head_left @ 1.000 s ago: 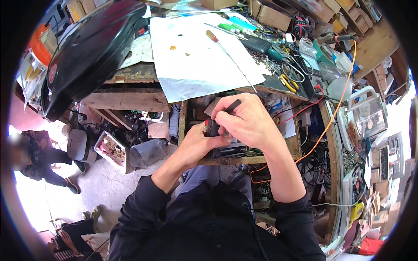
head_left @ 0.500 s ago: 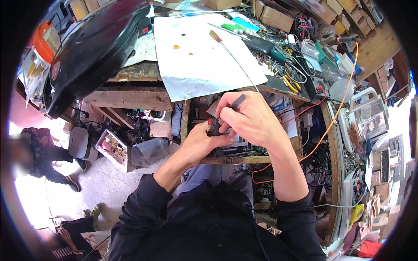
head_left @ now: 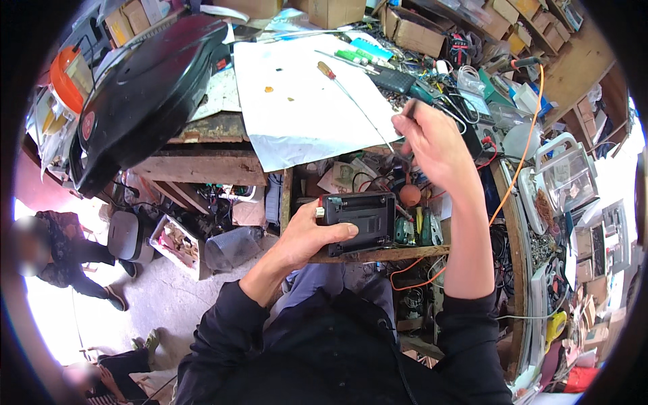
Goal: The person disassembles a small black electronic device, removes internal components, and inserts two green batteries. They then attach a red casing and use a screwdriver to secure the device. The person repeatedly handles the device, adjusting and inspecting it throughout the process.
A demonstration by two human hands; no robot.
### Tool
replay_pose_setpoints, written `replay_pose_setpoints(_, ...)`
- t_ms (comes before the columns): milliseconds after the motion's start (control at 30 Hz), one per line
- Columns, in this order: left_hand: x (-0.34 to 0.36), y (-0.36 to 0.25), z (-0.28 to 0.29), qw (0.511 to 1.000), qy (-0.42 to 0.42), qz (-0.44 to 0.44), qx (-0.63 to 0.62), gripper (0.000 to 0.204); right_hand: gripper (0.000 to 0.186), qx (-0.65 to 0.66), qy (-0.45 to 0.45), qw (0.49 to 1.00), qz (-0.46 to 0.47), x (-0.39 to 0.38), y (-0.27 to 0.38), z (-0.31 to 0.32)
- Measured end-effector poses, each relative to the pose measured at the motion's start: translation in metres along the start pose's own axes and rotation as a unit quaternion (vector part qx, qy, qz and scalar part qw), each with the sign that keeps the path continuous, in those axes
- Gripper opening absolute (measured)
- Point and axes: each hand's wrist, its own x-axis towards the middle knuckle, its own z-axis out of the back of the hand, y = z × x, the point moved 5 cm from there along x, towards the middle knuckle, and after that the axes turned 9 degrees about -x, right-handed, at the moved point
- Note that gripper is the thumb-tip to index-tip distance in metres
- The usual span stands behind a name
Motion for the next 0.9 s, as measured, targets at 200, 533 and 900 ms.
replay_pose_setpoints(200,0.003,0.001,-0.001,1.0,0.0,-0.001,0.0,0.048,0.032,-0.209,-0.012,0.978,-0.004,0.05,-0.041,-0.006)
replay_pose_setpoints(533,0.0,0.0,0.001,0.999,-0.038,-0.009,0.0,0.043,0.027,-0.273,-0.05,0.96,0.045,0.098,-0.008,-0.054)
replay_pose_setpoints(900,0.004,-0.002,0.002,0.999,-0.03,-0.007,-0.015,0.043,0.016,-0.219,-0.079,0.97,0.072,0.124,0.016,-0.08)
